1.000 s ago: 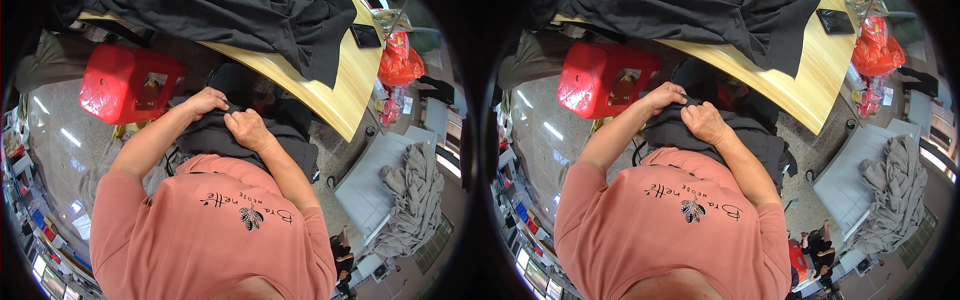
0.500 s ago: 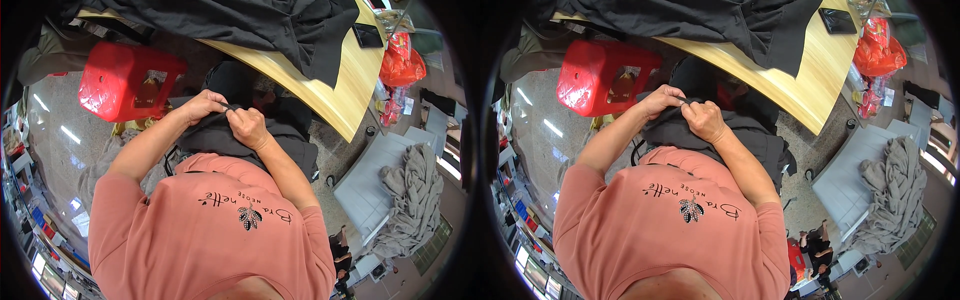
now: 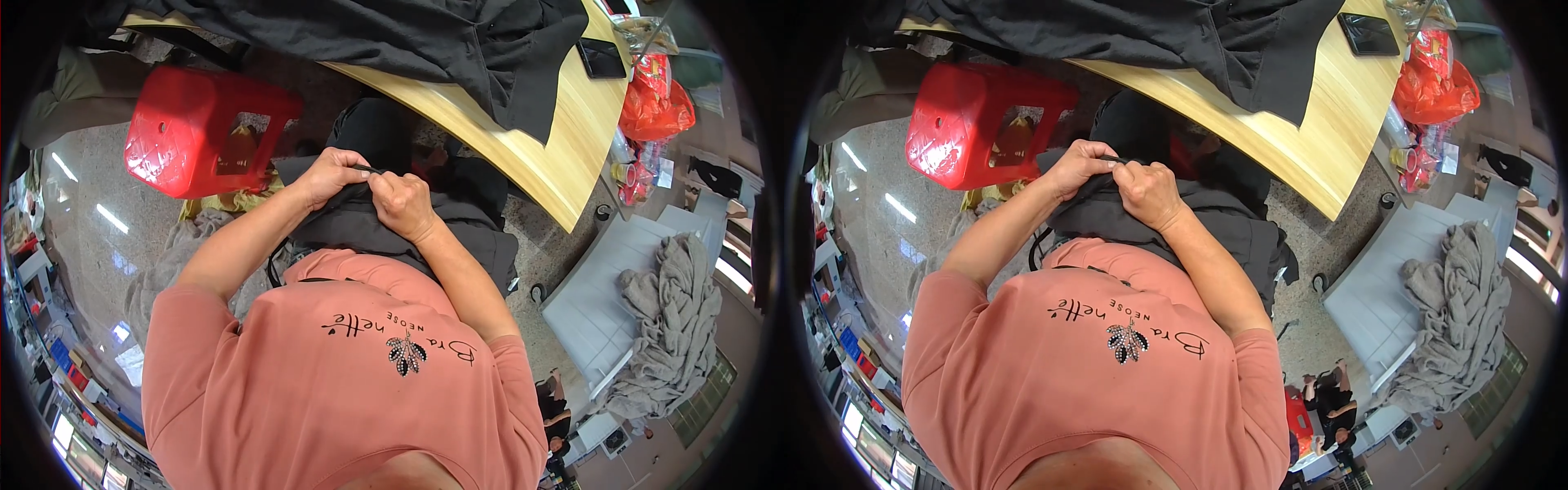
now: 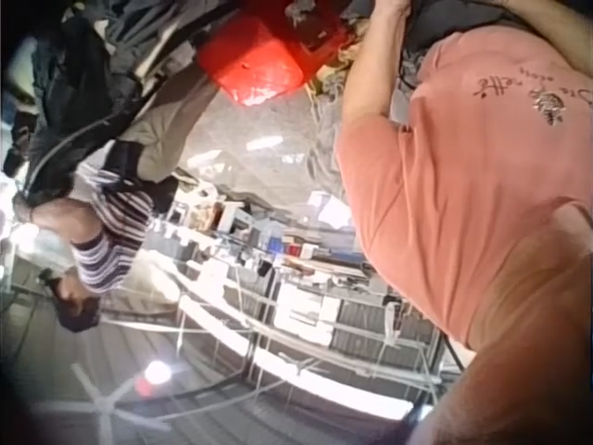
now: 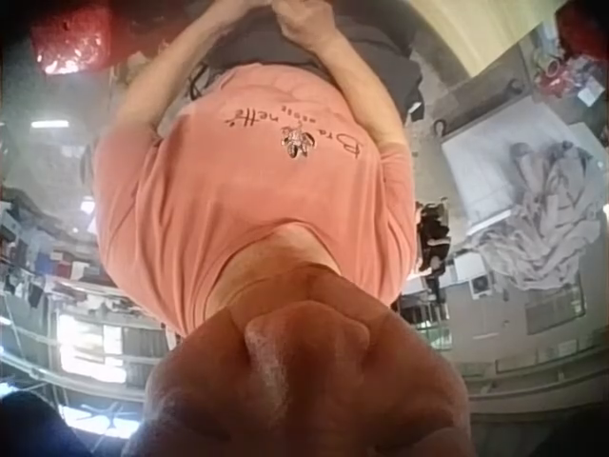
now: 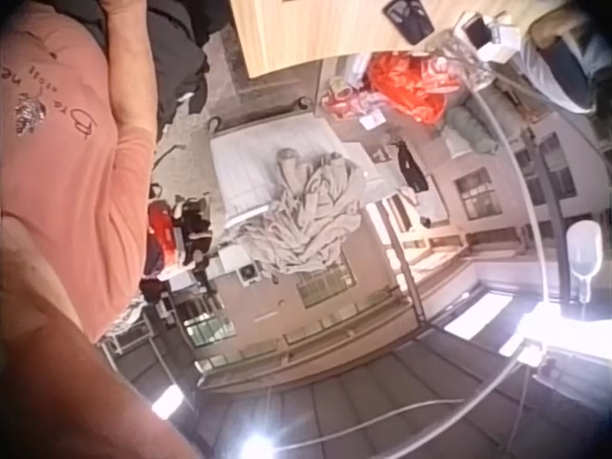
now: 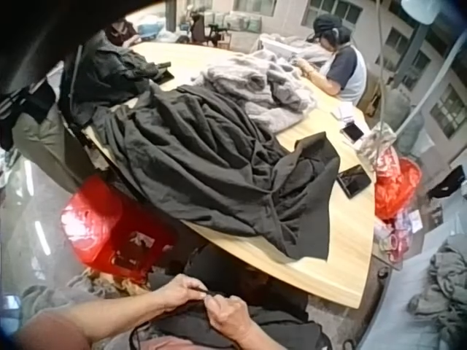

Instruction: Sorting and inspecting black garments at a workbench in a factory.

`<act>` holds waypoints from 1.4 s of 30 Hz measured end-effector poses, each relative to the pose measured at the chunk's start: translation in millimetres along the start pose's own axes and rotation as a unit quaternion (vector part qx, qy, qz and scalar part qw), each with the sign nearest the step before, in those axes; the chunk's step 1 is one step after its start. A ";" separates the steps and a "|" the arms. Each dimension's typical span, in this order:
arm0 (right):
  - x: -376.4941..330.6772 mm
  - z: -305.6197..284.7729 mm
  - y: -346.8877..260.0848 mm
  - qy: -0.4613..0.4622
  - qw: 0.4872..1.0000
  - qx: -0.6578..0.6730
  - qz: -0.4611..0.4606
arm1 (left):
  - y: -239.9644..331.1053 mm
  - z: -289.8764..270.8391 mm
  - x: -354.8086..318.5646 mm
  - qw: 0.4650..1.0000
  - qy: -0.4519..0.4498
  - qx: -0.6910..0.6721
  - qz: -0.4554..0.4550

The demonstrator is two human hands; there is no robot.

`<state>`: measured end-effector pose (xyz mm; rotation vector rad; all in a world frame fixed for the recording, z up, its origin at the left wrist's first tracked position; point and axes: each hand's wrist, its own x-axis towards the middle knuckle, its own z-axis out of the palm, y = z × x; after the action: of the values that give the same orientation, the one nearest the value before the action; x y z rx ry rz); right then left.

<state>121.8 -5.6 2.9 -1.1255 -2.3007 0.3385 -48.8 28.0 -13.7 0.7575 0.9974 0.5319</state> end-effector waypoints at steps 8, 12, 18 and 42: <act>6.0 4.0 -3.4 -0.026 0.932 0.244 0.268 | -16.3 6.3 -7.4 0.991 0.059 0.077 0.091; 3.0 8.3 3.2 -0.057 0.881 0.281 0.377 | -17.2 12.5 -7.6 0.984 0.082 0.119 0.107; 3.4 1.4 2.1 -0.119 0.900 0.219 0.357 | -32.1 19.0 -8.2 0.908 0.163 0.289 0.258; -6.2 13.2 8.3 -0.050 0.955 0.011 0.291 | 15.9 -37.8 -7.3 0.939 0.057 0.332 0.067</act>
<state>122.6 -5.2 -13.9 -1.8001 -1.9915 0.6502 -86.7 45.0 -9.9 1.4179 1.2560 0.3511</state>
